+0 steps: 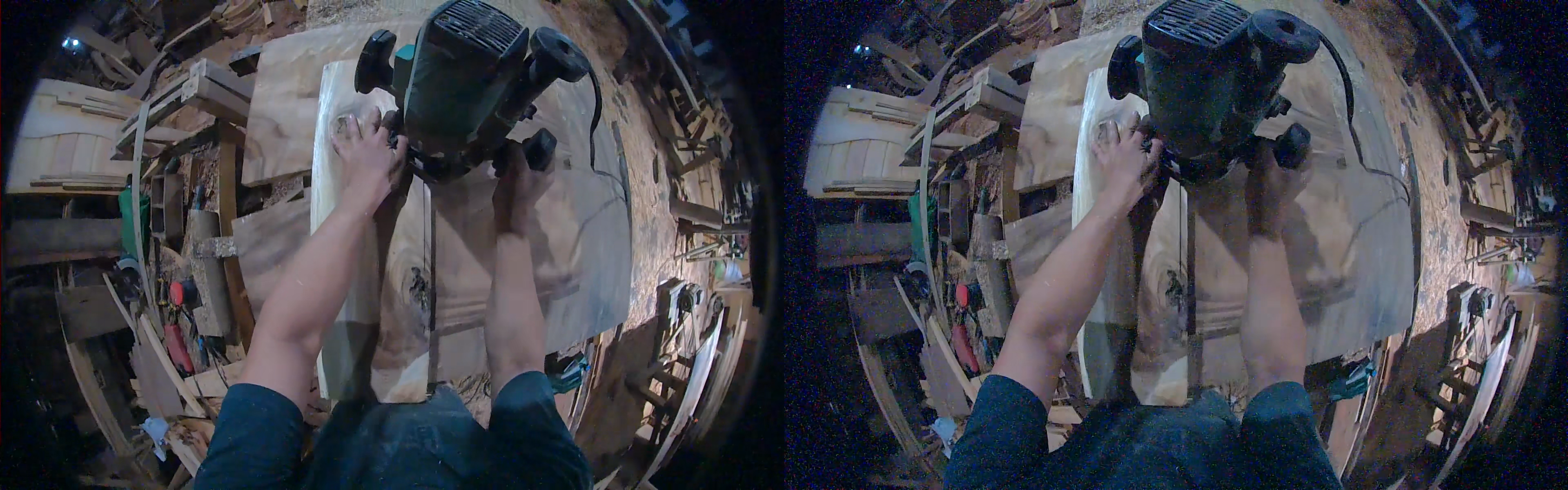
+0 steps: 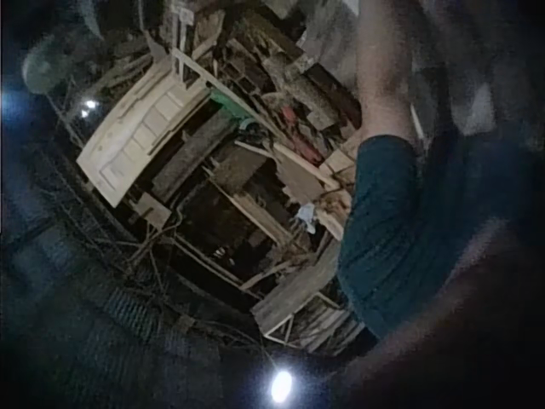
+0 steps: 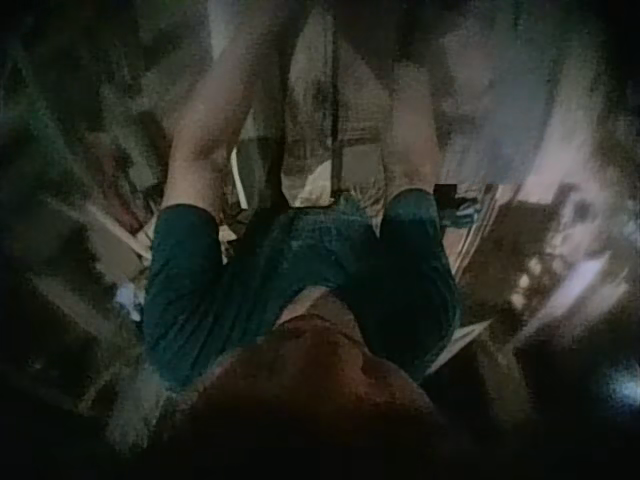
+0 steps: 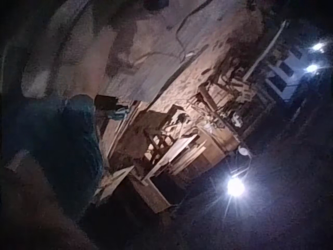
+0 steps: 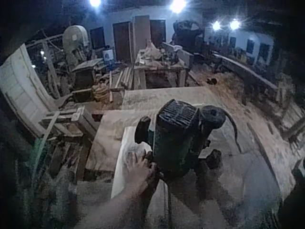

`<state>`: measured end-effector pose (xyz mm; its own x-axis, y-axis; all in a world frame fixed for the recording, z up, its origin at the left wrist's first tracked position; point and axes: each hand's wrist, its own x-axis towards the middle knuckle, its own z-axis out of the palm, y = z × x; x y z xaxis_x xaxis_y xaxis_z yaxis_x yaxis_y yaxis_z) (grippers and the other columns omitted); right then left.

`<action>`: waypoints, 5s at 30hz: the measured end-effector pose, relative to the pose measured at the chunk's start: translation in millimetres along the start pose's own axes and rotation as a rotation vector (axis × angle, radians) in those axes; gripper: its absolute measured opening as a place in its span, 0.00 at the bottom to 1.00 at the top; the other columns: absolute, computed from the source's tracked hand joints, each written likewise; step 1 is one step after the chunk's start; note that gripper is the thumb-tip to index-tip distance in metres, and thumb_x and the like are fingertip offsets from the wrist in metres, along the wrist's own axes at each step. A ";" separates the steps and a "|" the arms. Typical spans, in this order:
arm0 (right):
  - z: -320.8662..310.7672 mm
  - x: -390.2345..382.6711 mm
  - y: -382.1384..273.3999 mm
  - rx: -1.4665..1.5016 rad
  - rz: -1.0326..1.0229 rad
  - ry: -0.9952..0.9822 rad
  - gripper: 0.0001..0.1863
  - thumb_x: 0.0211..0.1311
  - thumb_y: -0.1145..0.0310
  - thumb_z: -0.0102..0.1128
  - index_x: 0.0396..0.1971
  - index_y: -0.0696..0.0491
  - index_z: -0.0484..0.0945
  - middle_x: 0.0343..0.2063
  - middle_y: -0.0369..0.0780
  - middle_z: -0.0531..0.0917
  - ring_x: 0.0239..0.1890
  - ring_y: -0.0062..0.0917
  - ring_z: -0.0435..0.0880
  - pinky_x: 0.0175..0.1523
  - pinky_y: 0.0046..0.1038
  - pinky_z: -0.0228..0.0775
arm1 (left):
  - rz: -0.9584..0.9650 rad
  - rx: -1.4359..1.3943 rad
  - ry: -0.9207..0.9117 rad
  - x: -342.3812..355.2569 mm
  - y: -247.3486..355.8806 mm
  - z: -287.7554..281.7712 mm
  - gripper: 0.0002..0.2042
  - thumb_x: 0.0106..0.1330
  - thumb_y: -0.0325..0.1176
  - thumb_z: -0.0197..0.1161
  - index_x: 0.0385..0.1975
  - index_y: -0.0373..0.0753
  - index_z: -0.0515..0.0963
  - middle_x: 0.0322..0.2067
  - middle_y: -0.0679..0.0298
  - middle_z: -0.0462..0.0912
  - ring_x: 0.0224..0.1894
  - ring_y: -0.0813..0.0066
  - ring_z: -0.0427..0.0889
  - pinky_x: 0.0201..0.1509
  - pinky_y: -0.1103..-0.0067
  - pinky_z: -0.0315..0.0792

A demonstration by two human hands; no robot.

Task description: The person uses a power router to carve a groove into a piece of wood, periodically stopping to clear wood chips and check the alignment of the cut.

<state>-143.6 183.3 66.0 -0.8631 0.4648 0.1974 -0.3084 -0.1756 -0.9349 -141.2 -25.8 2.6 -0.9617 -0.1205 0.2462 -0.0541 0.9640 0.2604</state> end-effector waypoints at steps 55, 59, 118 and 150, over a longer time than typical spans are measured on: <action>66.8 101.3 39.8 -0.096 -0.039 -0.024 0.09 0.52 0.74 0.62 0.27 0.55 0.68 0.18 0.36 0.75 0.17 0.19 0.74 0.21 0.23 0.65 | -0.056 0.032 -0.056 117.3 -6.8 32.0 0.24 0.71 0.50 0.47 0.62 0.47 0.69 0.68 0.60 0.60 0.71 0.44 0.52 0.66 0.39 0.46; 30.0 54.6 23.5 -0.195 -0.068 -0.049 0.09 0.53 0.75 0.62 0.26 0.54 0.69 0.18 0.35 0.74 0.17 0.17 0.73 0.22 0.22 0.64 | 0.059 0.063 -0.068 55.3 -11.5 20.3 0.24 0.71 0.49 0.47 0.63 0.46 0.67 0.69 0.59 0.60 0.71 0.43 0.51 0.67 0.38 0.43; -129.2 -190.7 -87.8 -0.155 0.048 0.079 0.09 0.51 0.76 0.63 0.25 0.53 0.69 0.20 0.35 0.74 0.20 0.19 0.74 0.24 0.22 0.65 | -0.046 0.031 -0.035 -226.9 28.6 -42.3 0.26 0.65 0.53 0.54 0.63 0.56 0.68 0.68 0.72 0.63 0.72 0.48 0.50 0.66 0.36 0.44; -150.6 -209.6 -84.4 -0.215 -0.053 0.144 0.09 0.53 0.73 0.64 0.28 0.54 0.71 0.20 0.36 0.76 0.18 0.20 0.75 0.22 0.23 0.67 | 0.014 -0.006 0.037 -254.8 26.9 -46.2 0.26 0.67 0.55 0.52 0.62 0.53 0.69 0.68 0.71 0.62 0.71 0.48 0.54 0.65 0.34 0.46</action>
<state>123.5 231.4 59.1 -0.7773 0.5901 0.2182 -0.2463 0.0337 -0.9686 114.9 19.9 -10.0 -0.9519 -0.1155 0.2840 -0.0386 0.9642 0.2625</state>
